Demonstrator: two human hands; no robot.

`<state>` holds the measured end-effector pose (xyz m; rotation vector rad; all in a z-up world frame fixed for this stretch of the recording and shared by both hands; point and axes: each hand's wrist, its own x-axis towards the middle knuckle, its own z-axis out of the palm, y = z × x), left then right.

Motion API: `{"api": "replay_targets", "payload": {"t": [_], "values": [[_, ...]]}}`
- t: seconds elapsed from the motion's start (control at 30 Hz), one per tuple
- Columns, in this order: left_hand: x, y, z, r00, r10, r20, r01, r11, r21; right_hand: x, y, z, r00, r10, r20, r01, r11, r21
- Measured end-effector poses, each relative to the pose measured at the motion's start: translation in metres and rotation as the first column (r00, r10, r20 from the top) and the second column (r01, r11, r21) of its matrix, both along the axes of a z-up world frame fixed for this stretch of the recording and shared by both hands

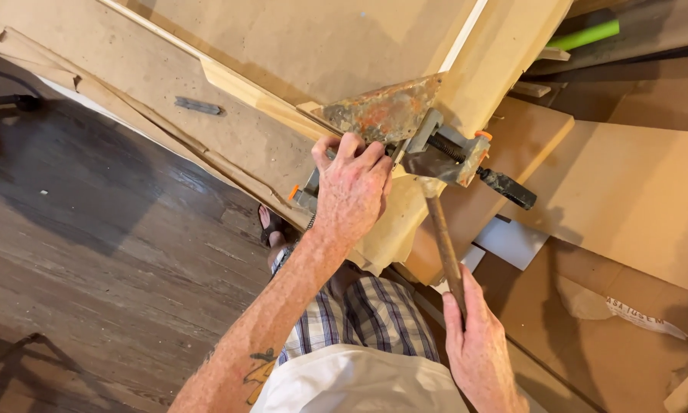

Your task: Assembling a wooden picture frame by gluing joints, clamping them for alignment, and securing them with nails and a hammer.

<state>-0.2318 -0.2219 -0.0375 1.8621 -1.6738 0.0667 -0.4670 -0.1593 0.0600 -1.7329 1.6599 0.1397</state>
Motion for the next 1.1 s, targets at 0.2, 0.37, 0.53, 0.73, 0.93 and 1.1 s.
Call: {"api": "replay_targets", "payload": {"t": [0.2,0.37,0.53,0.73,0.93,1.1], "values": [[0.001,0.002,0.003,1.0,-0.01,-0.005,0.01,1.0,-0.002,0.004,-0.001,0.003,1.0,-0.026,-0.005,0.026,0.999,0.034],[0.0,-0.001,0.002,1.0,-0.01,-0.02,0.01,1.0,-0.008,0.0,-0.004,-0.002,1.0,0.015,-0.02,-0.014,0.999,0.034],[-0.001,-0.001,0.002,1.0,-0.004,-0.017,0.004,1.0,-0.011,0.015,-0.011,0.013,0.993,-0.059,-0.101,0.072,0.989,0.131],[0.0,-0.001,0.005,1.0,-0.009,-0.029,0.009,1.0,-0.013,0.007,-0.007,0.002,0.999,-0.002,-0.041,0.007,0.994,0.109],[0.003,0.002,0.007,1.0,-0.03,0.008,0.03,0.999,-0.021,-0.005,-0.007,0.023,0.975,-0.165,-0.147,0.18,0.98,0.089],[0.028,0.001,0.006,0.988,-0.114,0.105,0.102,0.988,0.115,-0.025,0.006,0.044,0.955,-0.297,-0.019,0.298,0.954,0.031]]}}
